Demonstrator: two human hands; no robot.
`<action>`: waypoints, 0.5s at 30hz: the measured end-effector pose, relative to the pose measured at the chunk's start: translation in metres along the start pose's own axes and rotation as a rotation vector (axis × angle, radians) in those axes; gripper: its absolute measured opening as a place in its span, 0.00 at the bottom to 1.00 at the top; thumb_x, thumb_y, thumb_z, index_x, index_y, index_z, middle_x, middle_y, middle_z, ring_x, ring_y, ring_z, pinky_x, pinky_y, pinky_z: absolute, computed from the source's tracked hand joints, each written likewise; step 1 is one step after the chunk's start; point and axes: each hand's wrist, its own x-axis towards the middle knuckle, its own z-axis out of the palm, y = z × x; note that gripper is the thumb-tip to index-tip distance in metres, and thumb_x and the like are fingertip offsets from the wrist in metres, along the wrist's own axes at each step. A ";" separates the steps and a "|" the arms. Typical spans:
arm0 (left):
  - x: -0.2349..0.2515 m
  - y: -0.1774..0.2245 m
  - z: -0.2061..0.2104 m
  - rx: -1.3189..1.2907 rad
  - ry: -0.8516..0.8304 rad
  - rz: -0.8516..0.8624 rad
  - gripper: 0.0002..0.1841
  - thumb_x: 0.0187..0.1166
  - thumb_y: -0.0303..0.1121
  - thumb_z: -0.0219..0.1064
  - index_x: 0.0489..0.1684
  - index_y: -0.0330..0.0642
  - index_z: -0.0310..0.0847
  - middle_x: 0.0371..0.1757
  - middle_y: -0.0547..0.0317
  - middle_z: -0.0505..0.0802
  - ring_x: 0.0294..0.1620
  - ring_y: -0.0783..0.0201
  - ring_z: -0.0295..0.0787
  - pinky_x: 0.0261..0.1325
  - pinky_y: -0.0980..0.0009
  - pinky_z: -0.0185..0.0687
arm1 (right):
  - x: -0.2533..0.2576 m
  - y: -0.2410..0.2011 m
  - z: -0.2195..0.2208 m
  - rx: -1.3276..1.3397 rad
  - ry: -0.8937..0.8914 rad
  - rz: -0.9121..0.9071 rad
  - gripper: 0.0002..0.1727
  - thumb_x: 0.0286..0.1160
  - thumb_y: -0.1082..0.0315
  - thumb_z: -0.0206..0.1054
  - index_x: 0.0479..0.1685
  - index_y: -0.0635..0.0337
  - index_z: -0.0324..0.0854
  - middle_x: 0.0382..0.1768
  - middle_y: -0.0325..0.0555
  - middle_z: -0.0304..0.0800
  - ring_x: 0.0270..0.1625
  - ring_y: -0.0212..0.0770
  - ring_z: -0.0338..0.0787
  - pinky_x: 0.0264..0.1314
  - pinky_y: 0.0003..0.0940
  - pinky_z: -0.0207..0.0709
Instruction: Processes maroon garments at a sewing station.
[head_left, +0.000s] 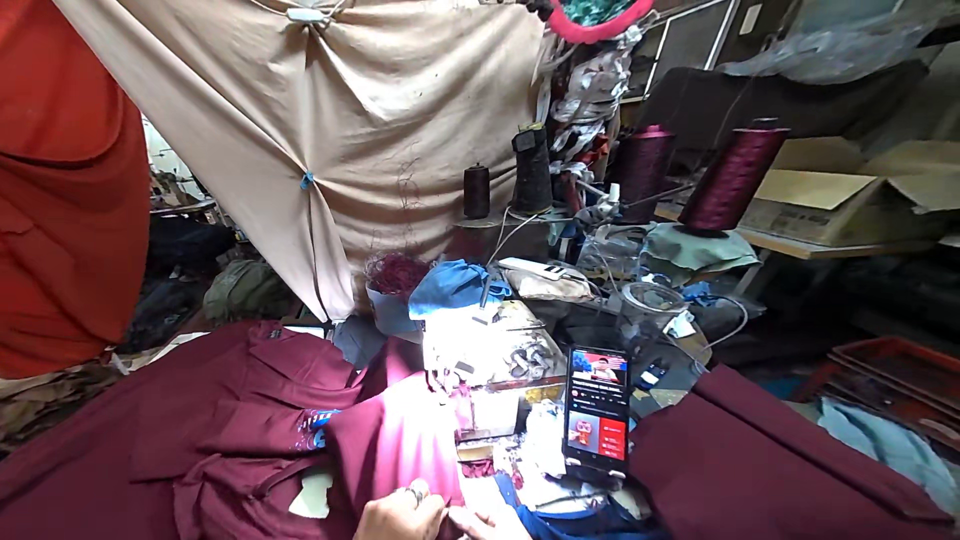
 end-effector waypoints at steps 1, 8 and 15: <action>0.010 -0.003 0.004 0.032 0.044 0.005 0.10 0.78 0.34 0.68 0.36 0.42 0.95 0.28 0.52 0.92 0.24 0.57 0.91 0.25 0.61 0.87 | 0.009 -0.004 -0.001 -0.038 0.005 -0.042 0.10 0.78 0.70 0.68 0.27 0.55 0.87 0.25 0.29 0.88 0.31 0.24 0.86 0.41 0.26 0.81; 0.065 0.009 -0.010 -0.036 -0.068 -0.186 0.16 0.82 0.31 0.60 0.53 0.34 0.93 0.49 0.44 0.97 0.50 0.46 0.97 0.54 0.50 0.89 | 0.055 -0.028 0.006 -0.003 0.115 -0.042 0.10 0.77 0.69 0.69 0.26 0.57 0.88 0.21 0.31 0.86 0.23 0.24 0.83 0.29 0.22 0.78; 0.078 0.019 0.004 0.027 -0.032 -0.261 0.13 0.78 0.30 0.65 0.47 0.34 0.95 0.46 0.45 0.98 0.48 0.46 0.97 0.51 0.51 0.91 | 0.061 -0.026 0.005 -0.056 0.142 -0.032 0.10 0.78 0.74 0.64 0.29 0.58 0.87 0.19 0.29 0.84 0.21 0.22 0.80 0.26 0.21 0.76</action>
